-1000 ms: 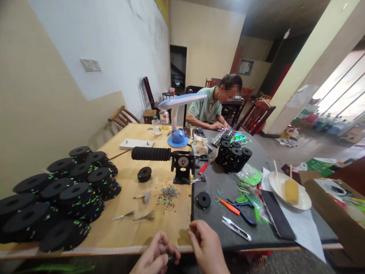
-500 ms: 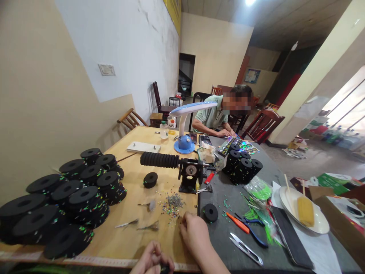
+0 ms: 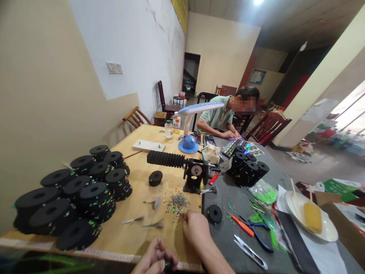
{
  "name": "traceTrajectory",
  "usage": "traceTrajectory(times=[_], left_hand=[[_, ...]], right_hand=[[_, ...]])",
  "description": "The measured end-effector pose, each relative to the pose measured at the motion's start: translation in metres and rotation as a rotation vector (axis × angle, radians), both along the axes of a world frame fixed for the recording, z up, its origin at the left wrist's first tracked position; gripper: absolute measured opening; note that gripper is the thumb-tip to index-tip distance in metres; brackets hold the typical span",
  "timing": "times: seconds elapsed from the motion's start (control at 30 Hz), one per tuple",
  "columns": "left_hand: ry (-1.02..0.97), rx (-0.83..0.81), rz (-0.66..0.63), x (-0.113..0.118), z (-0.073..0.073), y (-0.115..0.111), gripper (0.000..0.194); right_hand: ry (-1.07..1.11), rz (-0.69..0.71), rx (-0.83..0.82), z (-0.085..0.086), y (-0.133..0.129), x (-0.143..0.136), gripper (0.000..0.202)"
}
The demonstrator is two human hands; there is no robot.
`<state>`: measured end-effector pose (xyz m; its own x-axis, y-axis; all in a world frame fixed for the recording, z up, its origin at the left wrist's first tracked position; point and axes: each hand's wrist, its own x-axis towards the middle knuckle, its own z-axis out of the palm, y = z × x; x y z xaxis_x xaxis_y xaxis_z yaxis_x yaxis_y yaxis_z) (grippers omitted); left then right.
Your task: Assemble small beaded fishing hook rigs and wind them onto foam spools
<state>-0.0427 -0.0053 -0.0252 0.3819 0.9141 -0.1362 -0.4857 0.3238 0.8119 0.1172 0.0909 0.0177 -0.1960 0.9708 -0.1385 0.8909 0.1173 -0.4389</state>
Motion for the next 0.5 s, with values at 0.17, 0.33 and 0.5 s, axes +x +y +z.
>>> traceTrajectory(times=[0.17, 0.33, 0.5], left_hand=[[0.072, 0.059, 0.090, -0.003, 0.005, -0.004, 0.042], [0.122, 0.127, 0.180, 0.005, 0.015, -0.009, 0.034], [0.250, 0.217, 0.230, 0.009, 0.022, -0.014, 0.029]], right_hand=[[0.303, 0.045, -0.080, 0.005, -0.034, 0.011, 0.015], [1.137, -0.080, -0.285, 0.001, -0.084, 0.007, 0.035], [1.287, -0.072, -0.238, -0.015, -0.101, 0.000, 0.033]])
